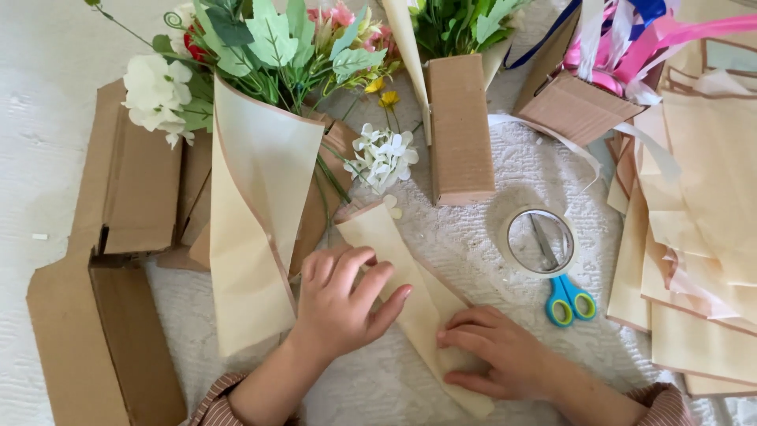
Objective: Wrapping artificial flower bouquets in decorative paper and securing them with tape.
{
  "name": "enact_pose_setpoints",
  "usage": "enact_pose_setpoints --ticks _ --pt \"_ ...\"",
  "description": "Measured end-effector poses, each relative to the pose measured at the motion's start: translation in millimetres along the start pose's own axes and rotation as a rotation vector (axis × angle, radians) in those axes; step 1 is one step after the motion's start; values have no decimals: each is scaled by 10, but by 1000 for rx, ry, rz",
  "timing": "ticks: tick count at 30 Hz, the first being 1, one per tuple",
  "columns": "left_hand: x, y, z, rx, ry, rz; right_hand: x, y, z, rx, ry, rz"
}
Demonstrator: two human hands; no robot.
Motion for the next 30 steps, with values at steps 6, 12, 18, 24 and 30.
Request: enact_pose_setpoints --ticks 6,12,18,24,30 --pt "-281 160 218 387 -5 361 -24 -21 -10 -7 -19 -25" --pt "-434 323 487 477 36 253 17 -80 -23 -28 20 -84" --pt "-458 342 519 513 25 196 25 -93 -25 -21 11 -101" --pt "-509 326 515 447 109 144 34 -125 -63 -30 -11 -98" --pt "-506 294 485 546 152 107 -19 -105 -29 -22 4 -81"
Point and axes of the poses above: each hand's wrist, its own z-axis away from the middle knuckle, its own y-axis out of the palm, x = y × z, the point moved 1 cm from there along -z, towards the middle knuckle, and after that the axes turned 9 degrees about x, right-handed, at the moved point
